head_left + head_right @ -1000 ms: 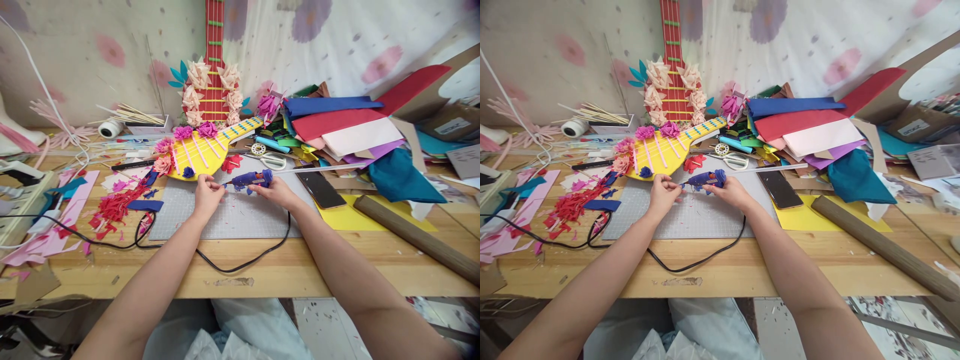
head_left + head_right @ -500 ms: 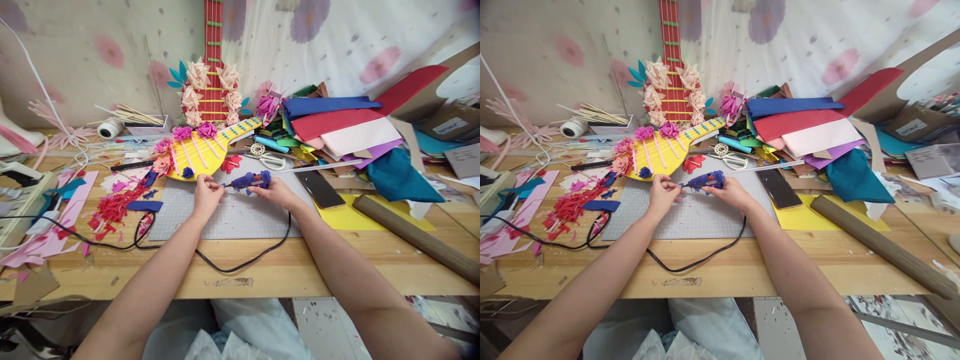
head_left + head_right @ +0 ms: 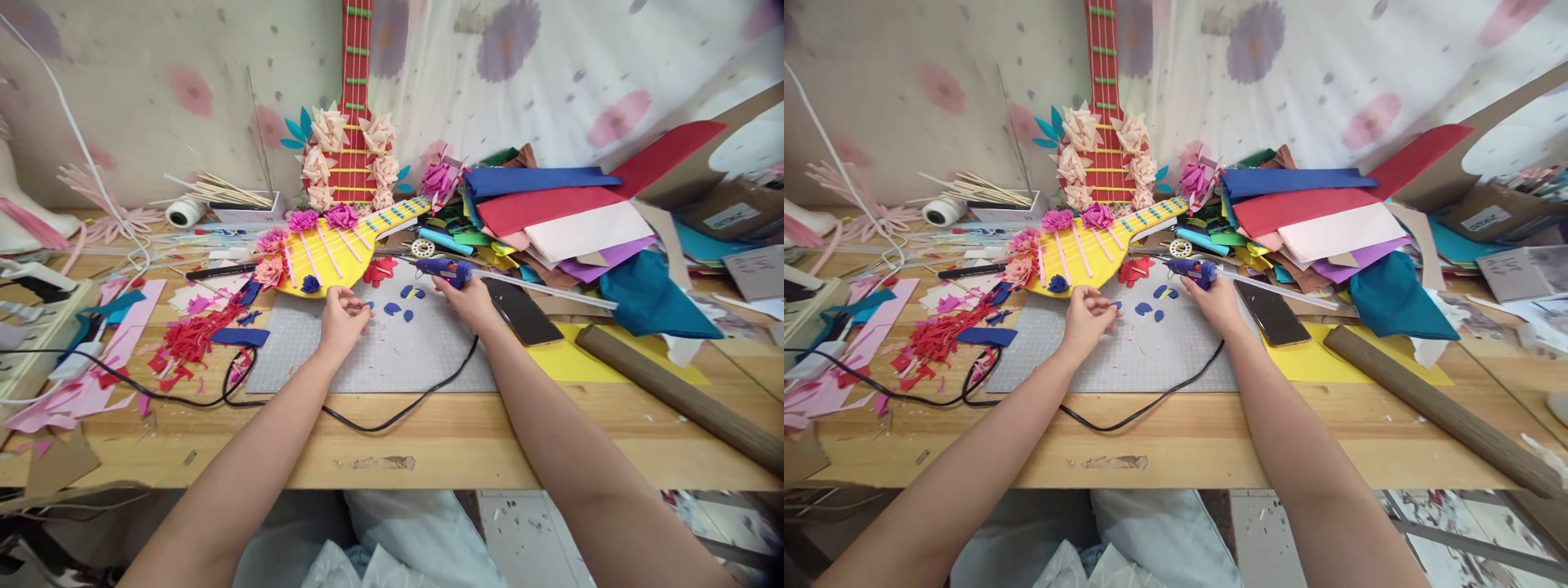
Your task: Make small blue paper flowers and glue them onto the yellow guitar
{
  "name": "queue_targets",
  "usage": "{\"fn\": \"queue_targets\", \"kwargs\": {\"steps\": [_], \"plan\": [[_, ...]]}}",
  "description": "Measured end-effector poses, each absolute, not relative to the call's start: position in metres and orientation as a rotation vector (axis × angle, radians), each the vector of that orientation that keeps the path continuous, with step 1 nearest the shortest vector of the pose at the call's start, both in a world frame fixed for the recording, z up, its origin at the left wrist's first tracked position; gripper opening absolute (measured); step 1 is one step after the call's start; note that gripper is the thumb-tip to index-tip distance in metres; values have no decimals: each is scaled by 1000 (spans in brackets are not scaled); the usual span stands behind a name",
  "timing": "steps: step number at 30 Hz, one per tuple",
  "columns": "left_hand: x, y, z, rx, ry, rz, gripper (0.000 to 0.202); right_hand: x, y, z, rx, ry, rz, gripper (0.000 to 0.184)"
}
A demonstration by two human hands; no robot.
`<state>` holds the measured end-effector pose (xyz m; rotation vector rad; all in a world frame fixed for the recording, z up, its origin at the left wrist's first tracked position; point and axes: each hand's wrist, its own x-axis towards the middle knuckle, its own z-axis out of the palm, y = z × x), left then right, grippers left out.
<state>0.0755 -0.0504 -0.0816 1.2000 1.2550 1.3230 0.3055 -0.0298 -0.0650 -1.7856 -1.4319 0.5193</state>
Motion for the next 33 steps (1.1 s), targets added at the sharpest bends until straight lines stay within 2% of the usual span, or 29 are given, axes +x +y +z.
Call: {"fn": "queue_targets", "kwargs": {"steps": [4,9,12,16,20,24,29,33], "plan": [[75,-51,-82,1274,1247,1346,41,306,-24,-73,-1950,-1577,333,48],[71,-51,-85,1436,1301,1356,40,311,-43,-52,-2168,-1700,108,51],[70,-51,-83,1620,1380,1340,38,307,-61,-34,-2234,-1814,53,38],[70,-55,-78,1846,1501,1204,39,275,-71,-25,-1817,-2060,285,19],[71,-59,-73,2003,1582,1020,50,232,-64,-26,-1360,-2252,239,20],[72,-61,-71,2069,1646,878,61,206,-58,-25,-1380,-2412,94,21],[73,-61,-71,2082,1659,866,59,198,-56,-25,-1434,-2511,-31,20],[71,-61,-72,1971,1602,1018,60,200,-54,-28,-1478,-2372,124,16]]}}
